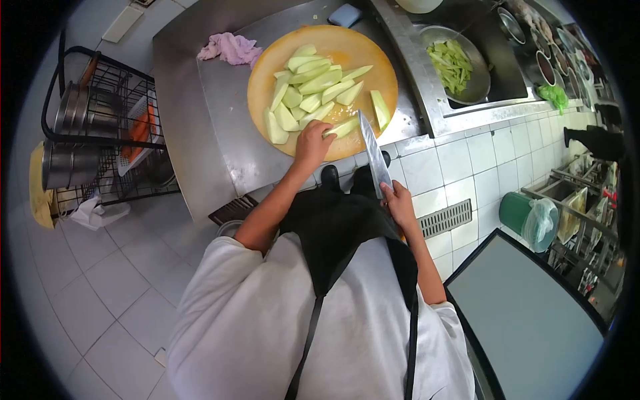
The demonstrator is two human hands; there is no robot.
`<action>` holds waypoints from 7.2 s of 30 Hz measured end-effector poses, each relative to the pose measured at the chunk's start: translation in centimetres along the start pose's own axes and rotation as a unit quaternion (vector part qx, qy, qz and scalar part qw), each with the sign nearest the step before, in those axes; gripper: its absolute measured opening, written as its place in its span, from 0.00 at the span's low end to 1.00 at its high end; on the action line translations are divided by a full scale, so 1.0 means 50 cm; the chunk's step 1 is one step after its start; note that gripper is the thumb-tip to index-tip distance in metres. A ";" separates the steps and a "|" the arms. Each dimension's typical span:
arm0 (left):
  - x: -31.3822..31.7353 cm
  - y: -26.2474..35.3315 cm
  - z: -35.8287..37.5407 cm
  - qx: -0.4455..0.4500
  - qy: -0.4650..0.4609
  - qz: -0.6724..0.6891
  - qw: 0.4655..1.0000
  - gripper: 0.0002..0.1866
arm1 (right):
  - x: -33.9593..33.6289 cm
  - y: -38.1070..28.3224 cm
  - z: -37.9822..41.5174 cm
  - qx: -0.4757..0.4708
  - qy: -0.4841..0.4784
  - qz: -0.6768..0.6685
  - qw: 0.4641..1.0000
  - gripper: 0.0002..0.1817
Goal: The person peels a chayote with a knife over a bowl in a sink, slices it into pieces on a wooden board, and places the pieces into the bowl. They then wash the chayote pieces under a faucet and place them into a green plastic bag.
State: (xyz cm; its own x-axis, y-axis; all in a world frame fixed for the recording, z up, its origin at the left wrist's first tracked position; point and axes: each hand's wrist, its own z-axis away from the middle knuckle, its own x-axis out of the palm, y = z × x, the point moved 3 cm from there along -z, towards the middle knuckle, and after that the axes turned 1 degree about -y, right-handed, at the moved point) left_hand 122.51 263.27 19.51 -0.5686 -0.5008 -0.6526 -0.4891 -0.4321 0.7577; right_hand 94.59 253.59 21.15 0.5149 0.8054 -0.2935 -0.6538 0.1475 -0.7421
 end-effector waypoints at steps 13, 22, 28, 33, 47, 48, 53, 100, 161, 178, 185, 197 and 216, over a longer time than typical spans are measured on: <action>-0.002 0.028 0.013 0.050 0.063 0.026 0.996 0.05 | 0.045 -0.002 -0.033 -0.028 0.025 0.096 0.995 0.25; 0.003 0.011 -0.001 0.050 0.059 -0.018 0.997 0.05 | 0.075 0.016 -0.029 -0.029 0.012 0.088 0.996 0.25; 0.000 0.021 0.000 0.035 0.051 0.005 0.998 0.04 | 0.065 -0.002 -0.012 -0.042 0.012 0.102 0.994 0.24; 0.002 0.018 0.005 0.049 0.053 0.006 0.997 0.04 | 0.097 -0.006 -0.035 -0.003 0.014 0.080 0.997 0.24; 0.006 0.003 0.032 -0.005 0.085 0.023 0.996 0.05 | 0.063 -0.059 -0.012 -0.018 -0.052 0.156 0.986 0.25; 0.007 0.002 0.033 -0.008 0.091 0.028 0.995 0.05 | 0.063 -0.060 -0.010 -0.014 -0.056 0.160 0.985 0.25; 0.005 0.002 0.035 0.000 0.099 0.030 0.995 0.05 | 0.040 -0.104 0.007 0.019 -0.090 0.146 0.985 0.24; 0.013 -0.018 0.031 -0.198 0.062 0.033 0.978 0.23 | 0.019 0.083 0.078 -0.161 0.016 0.345 0.925 0.16; -0.170 -0.177 -0.140 -0.090 0.116 0.139 0.979 0.24 | -0.031 0.178 0.072 -0.036 0.063 -0.046 0.996 0.21; 0.151 0.216 -0.108 -0.061 0.000 -0.111 0.992 0.26 | -0.054 0.214 0.065 0.009 0.108 -0.189 0.976 0.19; 0.141 0.166 -0.158 0.084 -0.054 -0.122 0.988 0.20 | -0.073 0.142 0.039 0.010 0.099 -0.180 0.979 0.20; 0.120 0.133 -0.177 0.168 -0.056 -0.036 0.983 0.08 | -0.078 -0.033 -0.129 -0.098 0.170 0.106 0.975 0.23; 0.122 0.114 -0.204 0.061 -0.058 -0.019 0.996 0.05 | -0.039 -0.003 -0.100 -0.085 0.108 0.144 0.980 0.24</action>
State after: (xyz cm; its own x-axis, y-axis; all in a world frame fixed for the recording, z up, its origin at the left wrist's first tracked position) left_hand 123.01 250.08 19.84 -0.6177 -0.3919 -0.6818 -0.5846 -0.3510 0.7315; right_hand 96.43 249.13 18.82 0.4391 0.6570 -0.6128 -0.6973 -0.1809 -0.6936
